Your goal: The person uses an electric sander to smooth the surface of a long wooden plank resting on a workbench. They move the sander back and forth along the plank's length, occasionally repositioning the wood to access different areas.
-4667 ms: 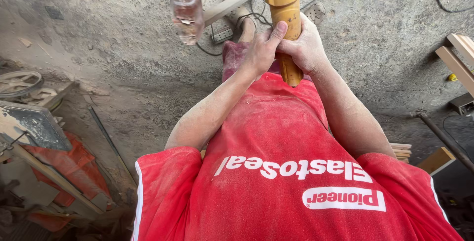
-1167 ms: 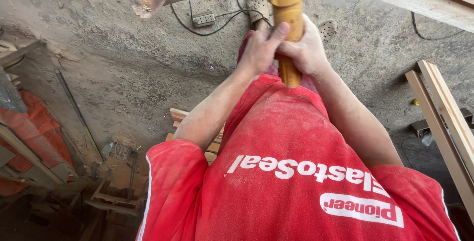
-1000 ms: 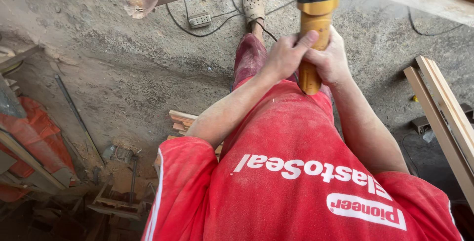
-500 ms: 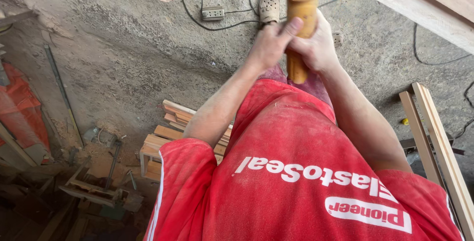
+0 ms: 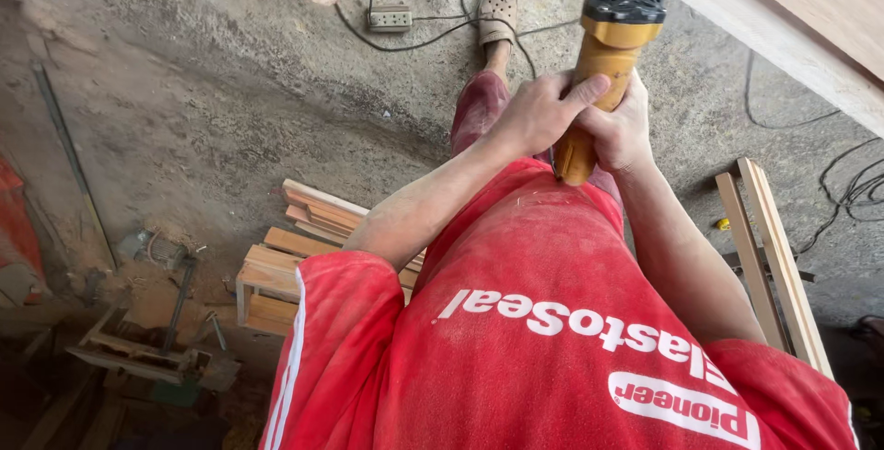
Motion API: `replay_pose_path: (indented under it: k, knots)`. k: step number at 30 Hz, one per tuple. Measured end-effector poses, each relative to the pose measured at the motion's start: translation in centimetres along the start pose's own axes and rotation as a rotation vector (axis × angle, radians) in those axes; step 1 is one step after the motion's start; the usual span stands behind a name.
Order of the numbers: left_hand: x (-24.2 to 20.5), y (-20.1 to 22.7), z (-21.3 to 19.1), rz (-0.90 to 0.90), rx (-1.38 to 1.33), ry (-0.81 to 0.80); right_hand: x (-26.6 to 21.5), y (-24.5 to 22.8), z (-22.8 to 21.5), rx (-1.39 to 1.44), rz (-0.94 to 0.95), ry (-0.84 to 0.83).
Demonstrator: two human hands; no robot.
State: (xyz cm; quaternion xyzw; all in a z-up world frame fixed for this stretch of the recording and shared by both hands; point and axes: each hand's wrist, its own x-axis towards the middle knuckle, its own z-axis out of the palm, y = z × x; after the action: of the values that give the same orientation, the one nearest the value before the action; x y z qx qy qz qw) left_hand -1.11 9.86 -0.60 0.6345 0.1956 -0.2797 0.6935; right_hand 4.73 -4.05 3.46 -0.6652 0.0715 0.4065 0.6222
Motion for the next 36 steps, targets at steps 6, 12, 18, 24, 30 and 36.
replay_pose_path:
  k: [6,12,18,24,30,36]
  knots:
    - [-0.6,-1.1,-5.6,0.017,-0.044,0.152,4.6,-0.3,3.7,-0.090,-0.094,-0.176]
    - [-2.0,0.8,-12.2,0.010,-0.286,0.238,8.5,-3.5,9.4,0.086,0.054,-0.247]
    - [-1.3,0.8,-8.2,-0.004,-0.301,0.161,5.7,-2.2,5.8,-0.151,-0.044,-0.066]
    - [0.5,1.4,2.7,-0.030,-0.226,0.025,-1.2,0.7,-3.7,0.047,-0.055,0.031]
    - [2.0,1.7,12.7,-0.002,-0.074,-0.052,-7.1,2.4,-12.4,0.136,0.012,0.132]
    - [3.6,1.7,21.5,-0.077,-0.054,-0.133,-11.8,4.1,-19.5,0.200,0.030,0.213]
